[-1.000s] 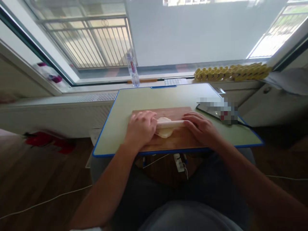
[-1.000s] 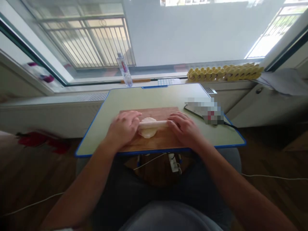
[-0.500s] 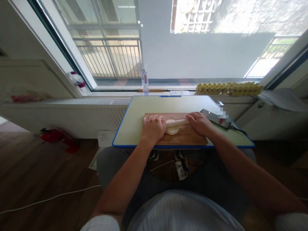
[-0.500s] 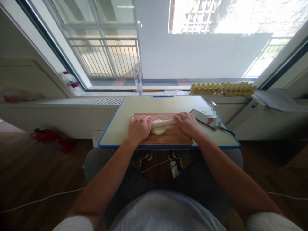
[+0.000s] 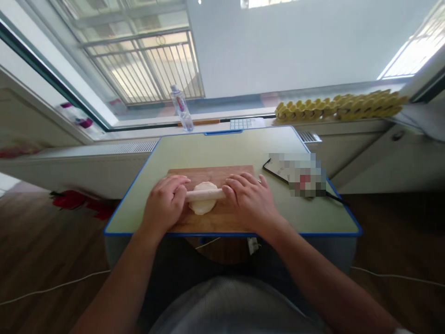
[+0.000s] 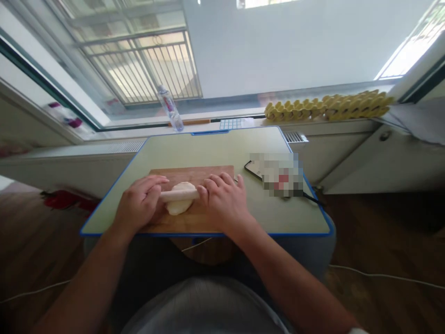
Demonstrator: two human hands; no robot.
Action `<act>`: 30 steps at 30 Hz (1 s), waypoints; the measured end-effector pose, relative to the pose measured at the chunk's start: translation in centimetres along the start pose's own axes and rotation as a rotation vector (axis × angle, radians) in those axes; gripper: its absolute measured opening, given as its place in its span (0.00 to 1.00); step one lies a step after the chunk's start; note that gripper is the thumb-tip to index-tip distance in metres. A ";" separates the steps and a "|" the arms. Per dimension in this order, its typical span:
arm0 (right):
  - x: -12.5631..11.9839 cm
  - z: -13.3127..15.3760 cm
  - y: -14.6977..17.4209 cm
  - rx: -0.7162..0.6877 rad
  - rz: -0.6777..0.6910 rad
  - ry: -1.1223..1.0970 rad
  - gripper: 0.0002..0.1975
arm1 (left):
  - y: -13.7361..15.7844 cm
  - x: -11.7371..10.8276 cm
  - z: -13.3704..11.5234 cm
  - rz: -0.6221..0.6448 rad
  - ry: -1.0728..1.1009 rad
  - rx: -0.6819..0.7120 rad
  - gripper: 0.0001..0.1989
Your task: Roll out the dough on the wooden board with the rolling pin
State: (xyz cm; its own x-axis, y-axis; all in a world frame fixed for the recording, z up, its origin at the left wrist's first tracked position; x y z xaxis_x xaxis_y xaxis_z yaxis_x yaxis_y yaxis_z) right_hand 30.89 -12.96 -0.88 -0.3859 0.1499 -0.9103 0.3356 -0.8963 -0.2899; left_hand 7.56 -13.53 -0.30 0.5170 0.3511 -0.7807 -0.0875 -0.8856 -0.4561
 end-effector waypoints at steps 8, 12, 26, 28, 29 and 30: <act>0.6 0.2 -0.1 0.013 -0.042 0.086 0.24 | -1.0 0.6 0.5 0.034 -0.062 -0.005 0.19; 0.6 0.5 -1.7 0.041 -0.014 0.169 0.23 | -1.5 0.6 0.0 0.068 -0.138 -0.001 0.19; 0.5 2.3 0.8 0.215 -0.114 0.194 0.25 | 1.0 0.4 -1.0 0.064 -0.201 -0.006 0.21; 0.5 2.3 -0.5 0.200 -0.098 0.204 0.25 | 0.1 0.6 -0.7 0.099 -0.216 -0.033 0.20; 0.5 2.4 -1.1 0.200 -0.086 0.209 0.25 | -0.3 0.7 -0.7 0.111 -0.222 -0.043 0.20; 0.4 2.4 -1.4 0.204 -0.075 0.213 0.25 | -0.6 0.7 -0.7 0.117 -0.226 -0.050 0.20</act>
State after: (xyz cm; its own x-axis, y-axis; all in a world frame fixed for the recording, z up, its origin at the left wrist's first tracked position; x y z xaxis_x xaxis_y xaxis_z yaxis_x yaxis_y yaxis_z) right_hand 28.21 -12.60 -0.15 -0.2072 0.2837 -0.9363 0.1251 -0.9415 -0.3129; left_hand 8.58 -12.99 -0.34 0.3018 0.2992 -0.9052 -0.0908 -0.9361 -0.3397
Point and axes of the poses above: each hand's wrist, its own y-axis away from the middle knuckle, its own x-axis out of the palm, z = x × y, the point moved 4 cm from there along -y, towards the middle knuckle, and after that the axes turned 4 degrees about y, right-handed, at the moved point
